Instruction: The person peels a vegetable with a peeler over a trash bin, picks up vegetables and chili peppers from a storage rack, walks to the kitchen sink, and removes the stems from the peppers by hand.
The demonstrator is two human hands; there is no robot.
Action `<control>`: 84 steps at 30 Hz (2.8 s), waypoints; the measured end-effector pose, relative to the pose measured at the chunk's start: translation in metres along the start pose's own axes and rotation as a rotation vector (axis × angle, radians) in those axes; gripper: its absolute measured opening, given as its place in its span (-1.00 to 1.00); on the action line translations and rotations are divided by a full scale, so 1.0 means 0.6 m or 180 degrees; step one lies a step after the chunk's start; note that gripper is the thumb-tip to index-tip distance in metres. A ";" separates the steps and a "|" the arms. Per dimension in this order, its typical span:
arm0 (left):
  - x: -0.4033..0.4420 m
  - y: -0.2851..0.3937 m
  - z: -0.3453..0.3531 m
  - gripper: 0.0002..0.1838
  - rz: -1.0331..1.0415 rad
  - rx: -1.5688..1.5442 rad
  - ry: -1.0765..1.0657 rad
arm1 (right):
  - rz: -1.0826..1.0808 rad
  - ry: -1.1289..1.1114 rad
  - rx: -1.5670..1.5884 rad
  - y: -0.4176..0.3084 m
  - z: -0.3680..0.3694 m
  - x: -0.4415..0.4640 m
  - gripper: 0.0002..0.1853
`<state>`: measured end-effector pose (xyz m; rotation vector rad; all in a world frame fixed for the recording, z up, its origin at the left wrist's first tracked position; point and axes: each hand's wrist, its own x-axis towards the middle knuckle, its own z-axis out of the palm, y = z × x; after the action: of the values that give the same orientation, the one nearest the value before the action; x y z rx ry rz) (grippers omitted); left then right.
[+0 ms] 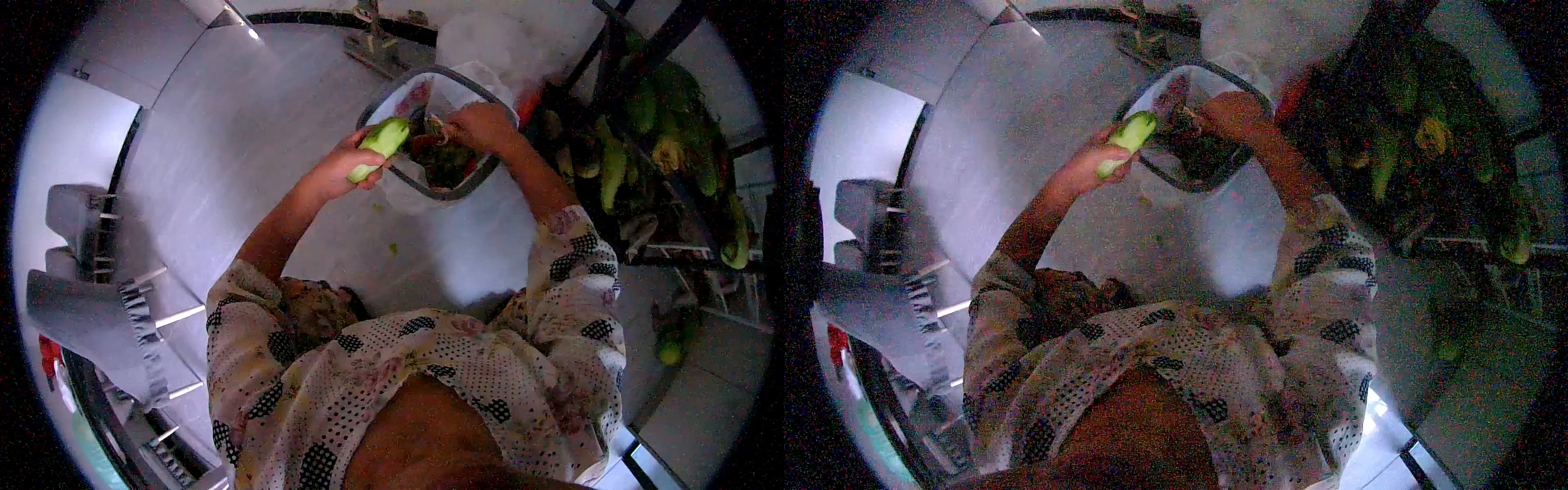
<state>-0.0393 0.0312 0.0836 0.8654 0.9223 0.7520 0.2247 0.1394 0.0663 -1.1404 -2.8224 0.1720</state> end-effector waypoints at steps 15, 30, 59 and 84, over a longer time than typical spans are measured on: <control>0.000 -0.018 -0.015 -0.28 0.0182 0.0699 0.0076 | -0.0631 0.0368 0.0508 -0.021 -0.015 0.005 -0.62; -0.002 -0.008 0.003 -0.21 0.0205 0.2146 0.0254 | -0.0845 0.0486 0.0692 -0.034 -0.018 -0.002 -0.64; 0.018 -0.008 0.020 -0.17 0.0438 0.4346 0.1103 | -0.0507 0.0370 0.0382 -0.044 -0.034 -0.005 -0.69; 0.033 -0.009 -0.004 -0.51 0.0885 0.4135 0.1115 | -0.0644 0.0241 0.0732 -0.021 -0.029 0.010 -0.69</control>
<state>-0.0321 0.0462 0.0710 2.0647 1.6558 0.4744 0.2142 0.1358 0.0857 -0.7928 -2.7403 0.4152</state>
